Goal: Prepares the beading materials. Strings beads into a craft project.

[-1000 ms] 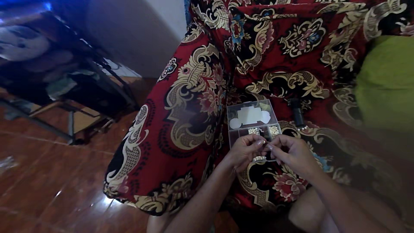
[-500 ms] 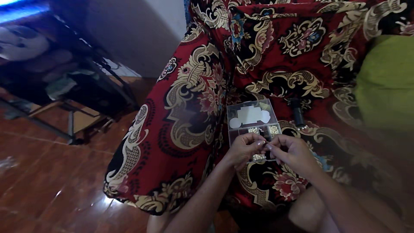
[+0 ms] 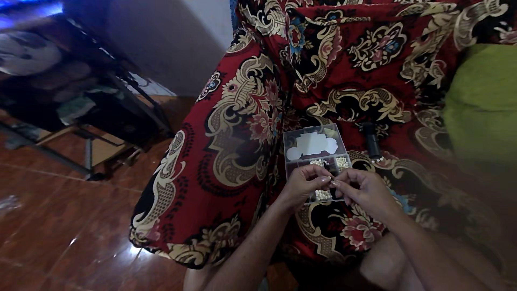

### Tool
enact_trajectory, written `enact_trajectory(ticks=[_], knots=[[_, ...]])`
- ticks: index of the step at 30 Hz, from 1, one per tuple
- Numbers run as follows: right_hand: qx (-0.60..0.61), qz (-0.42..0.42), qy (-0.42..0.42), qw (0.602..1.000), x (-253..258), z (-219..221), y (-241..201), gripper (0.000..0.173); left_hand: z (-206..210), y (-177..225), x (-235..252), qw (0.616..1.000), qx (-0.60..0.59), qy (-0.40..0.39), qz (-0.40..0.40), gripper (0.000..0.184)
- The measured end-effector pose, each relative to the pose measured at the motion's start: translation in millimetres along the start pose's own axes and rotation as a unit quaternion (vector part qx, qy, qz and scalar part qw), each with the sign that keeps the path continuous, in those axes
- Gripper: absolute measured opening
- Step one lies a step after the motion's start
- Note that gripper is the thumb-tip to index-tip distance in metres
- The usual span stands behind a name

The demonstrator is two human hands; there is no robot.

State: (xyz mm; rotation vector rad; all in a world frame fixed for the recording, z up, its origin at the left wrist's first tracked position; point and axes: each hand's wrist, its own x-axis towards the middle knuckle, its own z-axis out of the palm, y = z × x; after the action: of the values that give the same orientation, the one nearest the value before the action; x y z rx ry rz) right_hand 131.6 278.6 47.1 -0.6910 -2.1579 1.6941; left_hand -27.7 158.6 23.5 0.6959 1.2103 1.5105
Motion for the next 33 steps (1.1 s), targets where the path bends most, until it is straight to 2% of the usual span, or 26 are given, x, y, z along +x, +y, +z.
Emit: enact_trajectory(ticks=[25, 33], knots=[[-0.014, 0.002, -0.031, 0.999, 0.3, -2.5, 1.5, 0.01, -0.9, -2.2, 0.2, 1.0, 0.024, -0.012, 0.011, 0.01], [-0.013, -0.016, -0.023, 1.0, -0.7, -2.2, 2.4, 0.012, -0.5, 0.2, 0.4, 0.999, -0.002, -0.003, -0.036, 0.012]])
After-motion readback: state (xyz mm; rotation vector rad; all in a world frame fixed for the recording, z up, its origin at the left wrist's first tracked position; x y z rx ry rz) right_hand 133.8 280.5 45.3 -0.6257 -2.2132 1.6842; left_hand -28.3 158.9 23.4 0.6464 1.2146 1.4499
